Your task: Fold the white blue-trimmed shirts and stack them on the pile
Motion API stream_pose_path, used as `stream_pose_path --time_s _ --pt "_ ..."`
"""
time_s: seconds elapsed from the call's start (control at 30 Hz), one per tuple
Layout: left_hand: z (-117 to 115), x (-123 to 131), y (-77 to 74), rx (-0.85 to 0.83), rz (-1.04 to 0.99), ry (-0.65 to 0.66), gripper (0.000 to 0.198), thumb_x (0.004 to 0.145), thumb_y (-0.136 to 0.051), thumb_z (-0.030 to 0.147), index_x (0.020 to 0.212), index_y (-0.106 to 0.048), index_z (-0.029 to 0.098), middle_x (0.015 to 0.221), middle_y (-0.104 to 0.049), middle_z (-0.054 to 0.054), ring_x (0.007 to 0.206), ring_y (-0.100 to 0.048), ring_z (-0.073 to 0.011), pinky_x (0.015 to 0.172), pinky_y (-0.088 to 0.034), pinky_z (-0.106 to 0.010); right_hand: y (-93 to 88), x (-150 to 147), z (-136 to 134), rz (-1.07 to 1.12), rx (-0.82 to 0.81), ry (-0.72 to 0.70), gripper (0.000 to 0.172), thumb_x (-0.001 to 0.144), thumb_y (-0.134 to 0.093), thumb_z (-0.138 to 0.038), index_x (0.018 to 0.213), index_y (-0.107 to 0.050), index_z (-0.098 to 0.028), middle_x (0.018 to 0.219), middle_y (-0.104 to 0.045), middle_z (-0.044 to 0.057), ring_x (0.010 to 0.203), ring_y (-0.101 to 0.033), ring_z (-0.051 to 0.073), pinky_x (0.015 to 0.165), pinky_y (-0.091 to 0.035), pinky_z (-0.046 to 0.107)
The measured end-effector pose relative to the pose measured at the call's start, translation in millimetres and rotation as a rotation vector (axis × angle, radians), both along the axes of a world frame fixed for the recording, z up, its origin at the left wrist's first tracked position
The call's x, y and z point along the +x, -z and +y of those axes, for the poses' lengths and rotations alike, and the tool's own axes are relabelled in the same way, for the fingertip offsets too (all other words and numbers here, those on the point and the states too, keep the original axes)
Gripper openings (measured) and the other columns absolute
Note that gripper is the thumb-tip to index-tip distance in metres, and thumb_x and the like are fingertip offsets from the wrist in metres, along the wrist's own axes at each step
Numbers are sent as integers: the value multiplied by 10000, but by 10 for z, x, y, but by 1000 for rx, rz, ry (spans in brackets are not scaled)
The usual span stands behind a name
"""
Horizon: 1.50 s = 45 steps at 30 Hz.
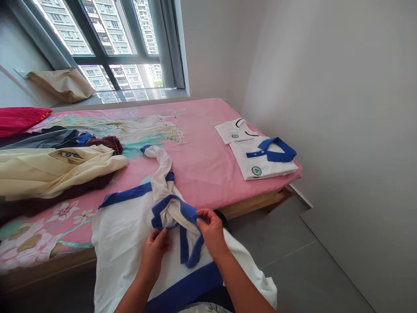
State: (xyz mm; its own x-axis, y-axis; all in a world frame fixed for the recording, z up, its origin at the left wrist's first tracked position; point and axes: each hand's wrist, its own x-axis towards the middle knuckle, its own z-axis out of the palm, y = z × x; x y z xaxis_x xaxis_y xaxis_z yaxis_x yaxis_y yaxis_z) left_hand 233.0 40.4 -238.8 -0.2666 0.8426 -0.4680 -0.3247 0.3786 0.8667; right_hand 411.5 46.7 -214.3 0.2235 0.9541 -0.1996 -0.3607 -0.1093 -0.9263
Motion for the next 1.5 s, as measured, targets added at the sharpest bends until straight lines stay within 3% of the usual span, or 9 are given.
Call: stream_pose_path --time_s 0.13,0.27,0.47,0.6,0.7,0.77,1.03,1.23,1.5 --pt "-152 53 -69 161 243 8 333 698 -665 464 785 -497 189 590 -450 66 497 -422 -74 486 -376 -206 -34 -5 -43 -61 4 -6 171 670 -656 -249 826 -637 -180 763 -608 -2 687 -503 115 667 -392 241" --pt "-160 102 -259 367 445 133 245 777 -594 427 835 -555 192 724 -538 8 679 -527 -125 649 -457 -244 -66 29 -77 37 -44 -11 185 672 -673 -265 836 -636 -189 756 -610 -10 667 -501 106 648 -388 232" --pt "296 26 -691 797 835 387 264 872 -447 307 1085 -568 210 1174 -586 -80 1169 -480 -209 1012 -361 -394 -218 135 -94 233 -90 -173 183 652 -677 -221 823 -614 -198 735 -593 -30 608 -485 80 589 -369 205" --pt "720 -16 -1034 650 1037 835 387 861 -345 277 1162 -580 214 1188 -610 -53 1178 -470 -223 1067 -247 -439 -400 177 -85 193 -59 -376 311 654 -628 -188 964 -608 -200 779 -602 -11 619 -489 84 584 -360 201" --pt "894 1 -1205 331 941 1313 291 757 -451 283 925 -674 202 881 -670 -14 867 -587 -204 839 -421 -343 -506 210 -63 149 -90 -415 377 644 -560 -174 1020 -593 -190 746 -569 -17 570 -440 73 539 -327 197" --pt "921 13 -1247 203 793 1461 224 693 -510 276 830 -659 180 759 -622 7 722 -558 -164 663 -419 -267 -538 242 -49 101 -93 -439 379 657 -534 -181 1031 -594 -181 698 -514 -32 550 -400 67 522 -307 198" --pt "785 21 -1044 109 483 1523 327 591 -684 276 890 -591 182 677 -487 61 633 -445 -97 588 -350 -215 -511 279 11 -54 -96 -550 343 686 -605 -220 1026 -623 -179 694 -478 -43 544 -390 50 522 -304 193" --pt "819 7 -989 137 338 1381 127 657 -597 243 715 -510 172 597 -453 65 530 -382 -63 490 -274 -192 -517 317 70 69 -86 -538 353 682 -702 -321 994 -625 -176 740 -548 -25 565 -447 52 535 -344 182" --pt "955 -97 -904 49 -4 1129 325 711 -677 411 813 -459 193 616 -468 71 500 -424 -45 464 -324 -160 -443 401 103 42 -135 -639 335 729 -677 -456 814 -593 -143 658 -537 -27 542 -441 61 529 -344 192"
